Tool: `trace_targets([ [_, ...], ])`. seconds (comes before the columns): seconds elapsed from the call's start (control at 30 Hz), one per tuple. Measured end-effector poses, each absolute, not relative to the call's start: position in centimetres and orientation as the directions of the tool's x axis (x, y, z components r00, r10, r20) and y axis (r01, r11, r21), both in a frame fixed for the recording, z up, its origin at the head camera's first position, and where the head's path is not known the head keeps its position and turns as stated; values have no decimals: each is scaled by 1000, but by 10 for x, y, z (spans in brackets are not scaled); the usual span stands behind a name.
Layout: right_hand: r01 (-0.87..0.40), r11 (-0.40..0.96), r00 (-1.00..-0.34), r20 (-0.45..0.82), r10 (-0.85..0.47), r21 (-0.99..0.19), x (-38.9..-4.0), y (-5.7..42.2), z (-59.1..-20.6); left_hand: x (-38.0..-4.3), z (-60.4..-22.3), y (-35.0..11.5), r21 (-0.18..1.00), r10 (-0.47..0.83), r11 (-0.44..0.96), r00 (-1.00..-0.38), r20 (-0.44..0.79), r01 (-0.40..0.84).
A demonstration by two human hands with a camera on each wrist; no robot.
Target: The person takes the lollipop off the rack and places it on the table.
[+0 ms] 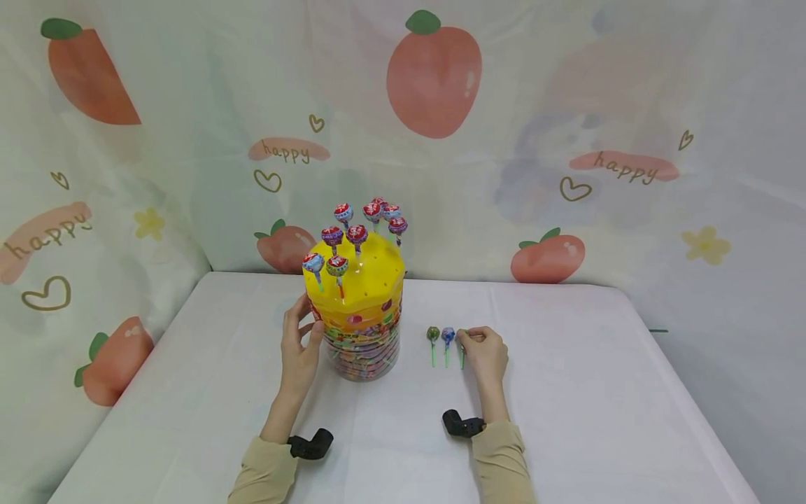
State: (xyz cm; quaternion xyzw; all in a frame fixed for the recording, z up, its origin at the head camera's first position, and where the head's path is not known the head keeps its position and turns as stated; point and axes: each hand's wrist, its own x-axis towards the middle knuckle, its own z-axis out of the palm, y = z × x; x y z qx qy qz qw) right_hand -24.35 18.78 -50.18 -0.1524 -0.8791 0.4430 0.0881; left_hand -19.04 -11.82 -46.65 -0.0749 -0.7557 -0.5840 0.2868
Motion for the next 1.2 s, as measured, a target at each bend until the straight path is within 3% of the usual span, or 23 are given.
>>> trace_targets([
  [0.7, 208, 418, -939, -61, 339, -884, -237, 200, -487, -190, -467, -118, 834, -219, 317, -820, 528, 452],
  [1.2, 37, 389, -919, 121, 375, -921, -219, 189, -446, -189, -466, -118, 836, -225, 315, -821, 525, 449],
])
